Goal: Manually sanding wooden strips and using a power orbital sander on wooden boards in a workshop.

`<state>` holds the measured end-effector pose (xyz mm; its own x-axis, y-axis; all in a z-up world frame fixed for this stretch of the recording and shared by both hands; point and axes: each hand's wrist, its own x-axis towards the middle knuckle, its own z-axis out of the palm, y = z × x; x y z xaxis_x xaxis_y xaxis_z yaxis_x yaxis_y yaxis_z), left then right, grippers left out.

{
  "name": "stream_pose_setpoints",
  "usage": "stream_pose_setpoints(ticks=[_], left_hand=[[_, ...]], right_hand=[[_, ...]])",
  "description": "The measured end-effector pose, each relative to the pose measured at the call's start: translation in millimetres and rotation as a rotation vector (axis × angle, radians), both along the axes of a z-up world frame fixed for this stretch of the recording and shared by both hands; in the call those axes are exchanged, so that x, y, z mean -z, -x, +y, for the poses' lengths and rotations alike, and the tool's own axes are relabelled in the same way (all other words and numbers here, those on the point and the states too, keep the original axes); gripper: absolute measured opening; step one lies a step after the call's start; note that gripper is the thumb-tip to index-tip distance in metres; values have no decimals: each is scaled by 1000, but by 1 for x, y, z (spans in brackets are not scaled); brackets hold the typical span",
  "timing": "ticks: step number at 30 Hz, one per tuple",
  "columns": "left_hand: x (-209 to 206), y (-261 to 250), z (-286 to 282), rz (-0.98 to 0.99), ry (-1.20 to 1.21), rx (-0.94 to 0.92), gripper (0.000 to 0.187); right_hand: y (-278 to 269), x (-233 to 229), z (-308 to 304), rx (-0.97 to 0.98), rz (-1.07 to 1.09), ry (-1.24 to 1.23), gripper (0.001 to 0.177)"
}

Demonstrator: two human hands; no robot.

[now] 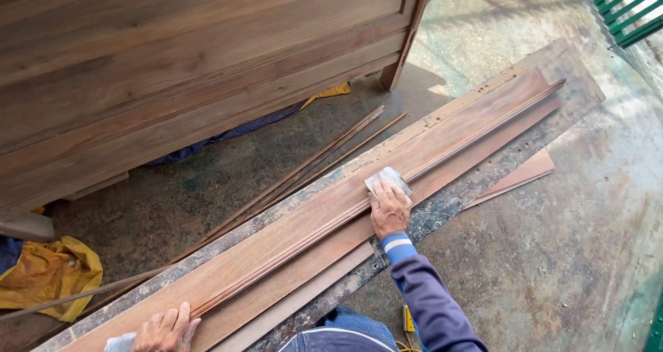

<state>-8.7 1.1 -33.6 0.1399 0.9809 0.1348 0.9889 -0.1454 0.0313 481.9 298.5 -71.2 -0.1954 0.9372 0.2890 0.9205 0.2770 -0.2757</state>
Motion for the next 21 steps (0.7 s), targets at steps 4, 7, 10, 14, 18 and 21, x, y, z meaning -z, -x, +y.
stream_pose_setpoints(ticks=[4,7,10,14,18,21], left_hand=[[21,13,-2,-38,33,23,56],[-2,-5,-2,-1,9,-27,55],[-35,-21,9,57,23,-38,51],[-40,-31,13,153,-18,-18,47],[-58,-42,12,216,-66,-51,47],[-71,-57,-3,141,-149,-276,49]], right_hand=[[57,-38,-37,-2,-186,159,21],[103,-35,-100,-306,40,-220,34],[94,-16,-98,-499,118,-14,45],[9,-24,-22,-131,-34,170,28],[-45,-56,13,-70,4,-99,39],[-84,-42,27,-274,135,-177,42]])
